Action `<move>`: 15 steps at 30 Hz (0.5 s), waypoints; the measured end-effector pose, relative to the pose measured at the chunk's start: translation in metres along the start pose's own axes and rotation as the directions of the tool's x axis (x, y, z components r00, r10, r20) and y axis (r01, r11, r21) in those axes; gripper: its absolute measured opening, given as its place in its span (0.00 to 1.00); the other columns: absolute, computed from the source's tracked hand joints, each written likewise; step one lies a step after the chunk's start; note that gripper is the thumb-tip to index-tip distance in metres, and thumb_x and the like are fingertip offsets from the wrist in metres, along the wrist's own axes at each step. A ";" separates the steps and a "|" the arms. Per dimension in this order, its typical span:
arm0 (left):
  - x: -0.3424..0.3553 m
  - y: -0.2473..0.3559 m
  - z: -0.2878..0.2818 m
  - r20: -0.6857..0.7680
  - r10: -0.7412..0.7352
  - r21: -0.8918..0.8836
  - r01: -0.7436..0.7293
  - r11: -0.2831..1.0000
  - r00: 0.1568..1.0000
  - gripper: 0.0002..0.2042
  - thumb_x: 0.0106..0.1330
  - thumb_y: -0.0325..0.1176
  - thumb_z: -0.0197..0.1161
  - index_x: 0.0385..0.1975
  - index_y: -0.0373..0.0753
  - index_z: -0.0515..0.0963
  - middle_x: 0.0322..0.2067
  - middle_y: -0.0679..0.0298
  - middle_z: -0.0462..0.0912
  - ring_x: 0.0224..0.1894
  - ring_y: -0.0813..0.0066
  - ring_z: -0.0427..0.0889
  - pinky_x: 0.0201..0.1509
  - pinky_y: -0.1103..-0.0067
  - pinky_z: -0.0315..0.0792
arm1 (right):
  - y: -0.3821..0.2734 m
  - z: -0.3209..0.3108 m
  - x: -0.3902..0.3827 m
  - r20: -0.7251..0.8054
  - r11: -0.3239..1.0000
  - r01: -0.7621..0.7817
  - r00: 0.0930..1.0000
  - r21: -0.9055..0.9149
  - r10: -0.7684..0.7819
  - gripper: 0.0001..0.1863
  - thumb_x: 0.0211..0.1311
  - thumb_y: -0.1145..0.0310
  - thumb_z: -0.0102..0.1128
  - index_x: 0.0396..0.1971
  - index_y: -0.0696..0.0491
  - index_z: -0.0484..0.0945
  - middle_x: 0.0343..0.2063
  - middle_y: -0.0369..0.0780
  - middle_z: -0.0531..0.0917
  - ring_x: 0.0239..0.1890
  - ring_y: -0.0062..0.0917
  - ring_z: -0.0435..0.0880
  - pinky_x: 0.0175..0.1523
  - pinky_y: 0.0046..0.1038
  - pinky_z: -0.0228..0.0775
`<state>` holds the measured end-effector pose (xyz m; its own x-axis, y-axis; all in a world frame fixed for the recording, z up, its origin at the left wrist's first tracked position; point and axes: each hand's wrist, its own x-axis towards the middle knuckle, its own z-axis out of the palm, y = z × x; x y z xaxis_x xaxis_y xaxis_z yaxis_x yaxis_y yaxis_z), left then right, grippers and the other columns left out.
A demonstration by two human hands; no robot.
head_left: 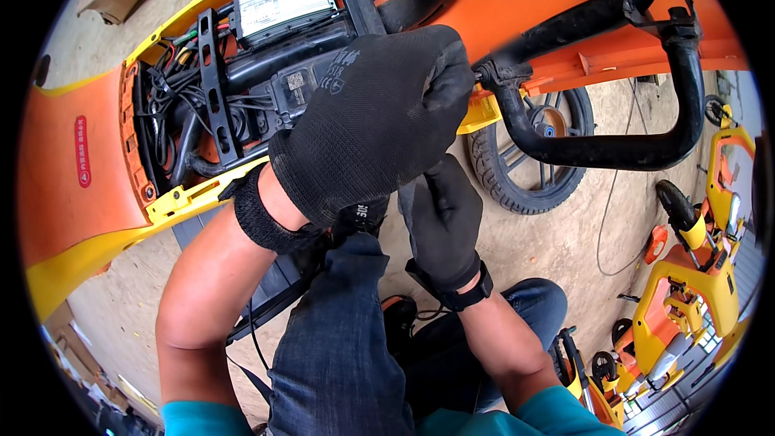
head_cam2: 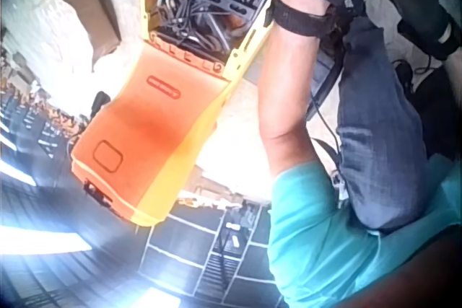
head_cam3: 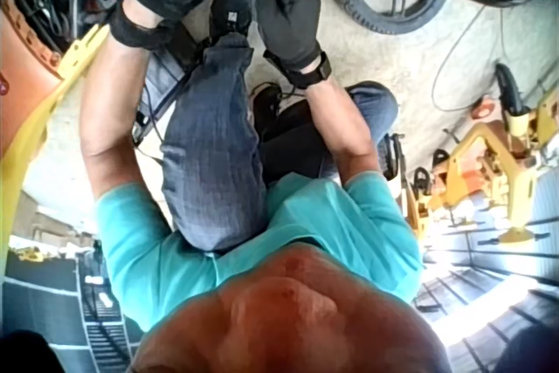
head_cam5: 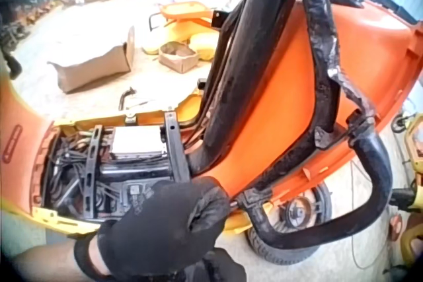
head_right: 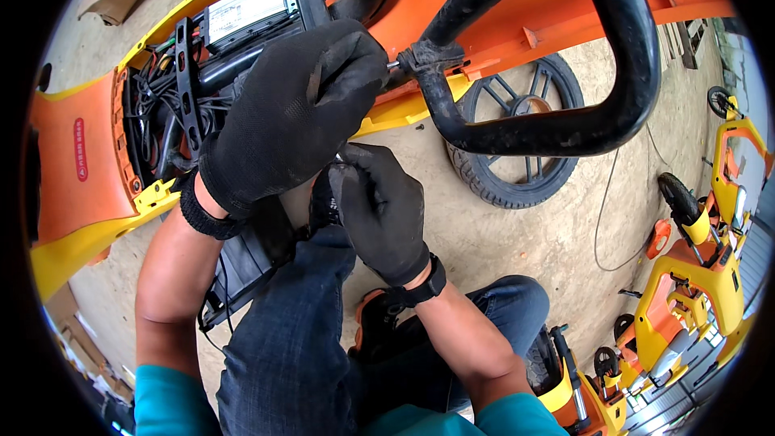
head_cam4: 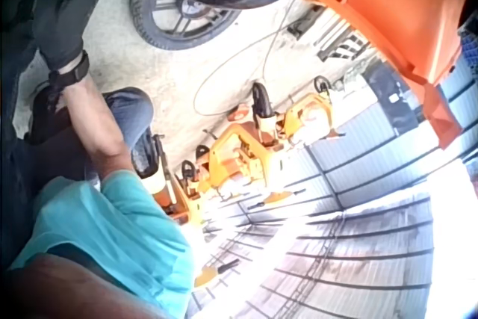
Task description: The person works on the internal wiring and frame of an orange and yellow scooter, using a small tool to manipulate wires and fasteners near the battery compartment and handlebar column while seated on the ground.
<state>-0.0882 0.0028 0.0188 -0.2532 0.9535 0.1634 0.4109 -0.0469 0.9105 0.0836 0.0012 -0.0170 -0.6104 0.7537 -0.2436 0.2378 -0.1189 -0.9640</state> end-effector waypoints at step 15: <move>0.001 0.007 0.005 -0.060 -0.063 -0.004 0.063 0.998 0.996 0.05 0.65 0.28 0.55 0.32 0.33 0.75 0.21 0.56 0.74 0.23 0.64 0.75 0.31 0.73 0.69 | -0.021 -0.005 -0.003 0.010 0.987 -0.019 1.000 -0.160 0.021 0.13 0.65 0.79 0.46 0.46 0.61 0.76 0.28 0.36 0.78 0.27 0.13 0.73 0.33 0.18 0.64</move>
<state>-0.0814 0.0053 0.0239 -0.3305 0.9351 0.1279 0.3903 0.0120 0.9206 0.0846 0.0048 0.0046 -0.6126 0.7448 -0.2647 0.3670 -0.0286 -0.9298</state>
